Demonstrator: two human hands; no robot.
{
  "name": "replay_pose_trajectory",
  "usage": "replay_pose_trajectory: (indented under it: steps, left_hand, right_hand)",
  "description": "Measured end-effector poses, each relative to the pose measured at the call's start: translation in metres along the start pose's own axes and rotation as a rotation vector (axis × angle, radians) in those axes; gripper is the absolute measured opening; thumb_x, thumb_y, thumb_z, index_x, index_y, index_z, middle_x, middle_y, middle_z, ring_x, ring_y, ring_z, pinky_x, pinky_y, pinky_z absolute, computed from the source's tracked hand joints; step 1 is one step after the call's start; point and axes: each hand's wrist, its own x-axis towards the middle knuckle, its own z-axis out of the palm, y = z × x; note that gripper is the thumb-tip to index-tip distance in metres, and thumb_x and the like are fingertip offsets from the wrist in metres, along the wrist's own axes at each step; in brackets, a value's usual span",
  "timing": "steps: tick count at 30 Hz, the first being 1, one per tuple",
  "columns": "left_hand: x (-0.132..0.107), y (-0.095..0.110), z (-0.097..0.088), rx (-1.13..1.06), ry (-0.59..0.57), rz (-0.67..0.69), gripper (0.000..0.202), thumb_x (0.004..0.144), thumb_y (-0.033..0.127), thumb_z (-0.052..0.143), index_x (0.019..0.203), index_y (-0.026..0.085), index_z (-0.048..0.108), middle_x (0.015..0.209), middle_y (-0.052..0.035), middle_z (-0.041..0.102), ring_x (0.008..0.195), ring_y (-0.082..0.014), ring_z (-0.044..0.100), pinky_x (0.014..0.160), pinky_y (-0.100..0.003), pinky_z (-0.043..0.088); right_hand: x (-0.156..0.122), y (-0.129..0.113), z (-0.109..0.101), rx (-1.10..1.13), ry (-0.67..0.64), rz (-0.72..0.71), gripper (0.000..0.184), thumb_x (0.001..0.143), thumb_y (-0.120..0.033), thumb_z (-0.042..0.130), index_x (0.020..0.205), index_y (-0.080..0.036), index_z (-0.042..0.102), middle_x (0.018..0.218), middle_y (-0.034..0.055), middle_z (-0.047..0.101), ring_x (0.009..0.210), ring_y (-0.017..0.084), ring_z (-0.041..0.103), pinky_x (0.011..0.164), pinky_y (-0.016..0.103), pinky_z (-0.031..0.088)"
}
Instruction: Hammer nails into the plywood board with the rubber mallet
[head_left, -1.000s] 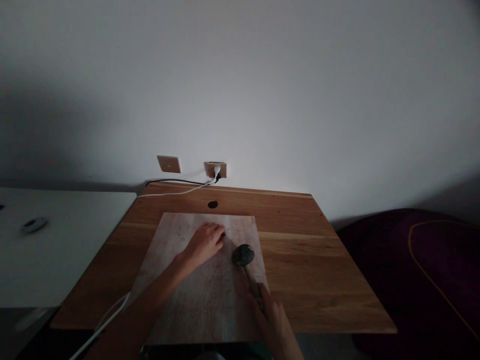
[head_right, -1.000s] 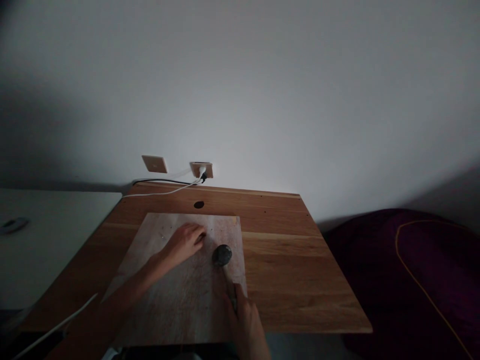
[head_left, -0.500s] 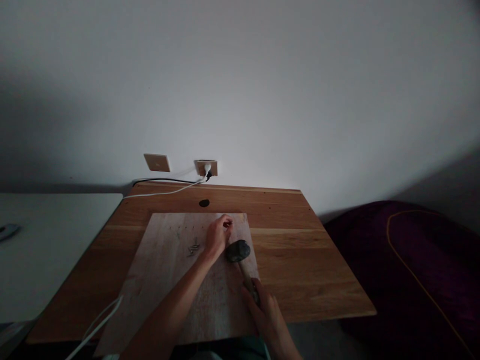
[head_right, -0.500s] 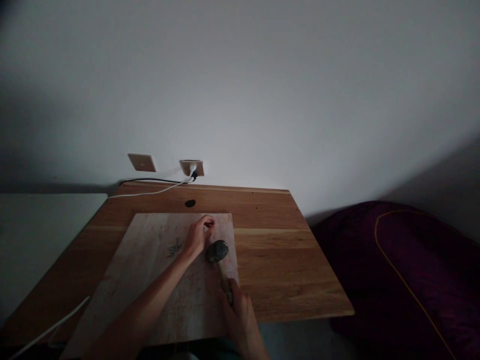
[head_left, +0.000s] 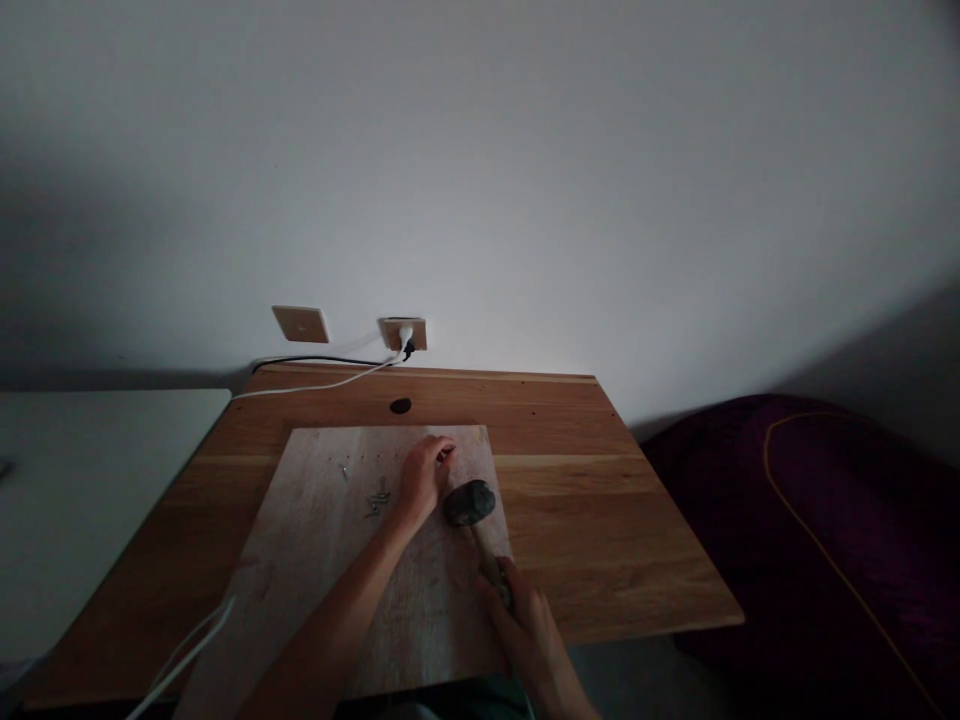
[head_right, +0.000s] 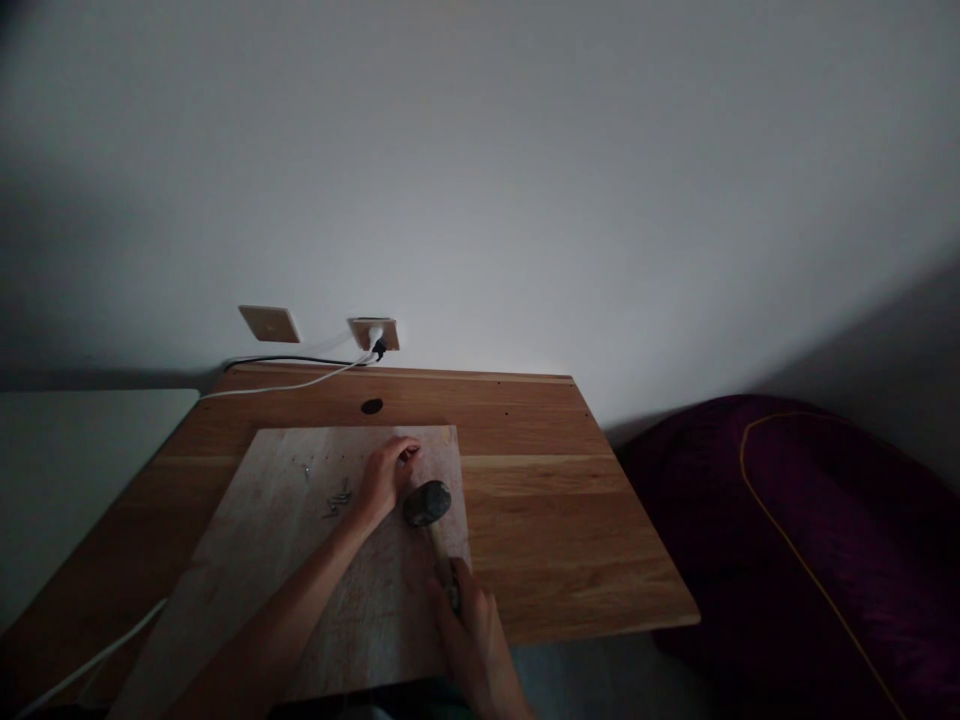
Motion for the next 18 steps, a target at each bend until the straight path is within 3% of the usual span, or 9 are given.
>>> replay_pose_trajectory:
  steps: [5,10,12,14,16,18]
  left_hand:
    - [-0.002,0.003,-0.002,0.027,0.007,0.045,0.017,0.088,0.010,0.059,0.094,0.020,0.072,0.094,-0.0054,0.072,0.087,-0.0192,0.067,0.082,-0.033,0.054]
    - [-0.003,0.003,-0.002,0.009,-0.058,0.045,0.029,0.082,0.006,0.057,0.102,0.021,0.071,0.097,-0.0046,0.073,0.088,-0.0198,0.068,0.084,-0.033,0.054]
    - [-0.003,0.001,0.000,0.041,-0.032,0.026,0.033,0.082,0.006,0.057,0.108,0.021,0.070,0.095,-0.0044,0.073,0.088,-0.0204,0.068,0.086,-0.035,0.054]
    - [-0.003,-0.001,0.003,0.074,-0.017,0.017,0.036,0.083,0.007,0.058,0.114,0.021,0.068,0.093,-0.0038,0.073,0.087,-0.0206,0.069,0.088,-0.036,0.055]
    - [-0.002,-0.003,0.005,0.090,-0.019,0.009,0.037,0.082,0.007,0.060,0.115,0.022,0.067,0.092,-0.0037,0.073,0.086,-0.0204,0.069,0.088,-0.036,0.056]
    - [-0.002,-0.003,0.007,0.087,-0.015,0.001,0.036,0.082,0.006,0.063,0.114,0.022,0.067,0.094,-0.0045,0.073,0.087,-0.0206,0.070,0.087,-0.036,0.056]
  right_hand:
    - [-0.001,0.005,0.001,-0.004,0.005,0.020,0.075,0.090,-0.078,0.047,0.128,-0.016,0.068,0.105,0.0124,0.079,0.100,0.029,0.074,0.085,0.032,0.053]
    - [0.003,-0.005,-0.007,0.057,-0.049,0.007,0.070,0.087,-0.077,0.055,0.117,-0.017,0.073,0.092,0.0091,0.077,0.088,0.027,0.073,0.079,0.033,0.054]
    - [0.000,-0.022,-0.015,0.121,-0.021,-0.005,0.067,0.088,-0.076,0.056,0.115,-0.017,0.072,0.077,0.0045,0.072,0.073,0.022,0.069,0.067,0.030,0.053]
    - [-0.010,-0.048,-0.027,0.197,0.085,0.029,0.069,0.088,-0.075,0.058,0.124,-0.017,0.067,0.060,-0.0029,0.059,0.053,0.016,0.057,0.051,0.025,0.045]
    - [-0.022,-0.078,-0.041,0.297,0.208,-0.010,0.068,0.088,-0.070,0.064,0.134,-0.019,0.060,0.057,-0.0070,0.050,0.048,0.013,0.049,0.047,0.023,0.042]
    - [-0.030,-0.106,-0.055,0.399,0.270,-0.059,0.066,0.092,-0.066,0.062,0.142,-0.024,0.051,0.062,-0.0067,0.052,0.045,0.012,0.046,0.041,0.023,0.040]
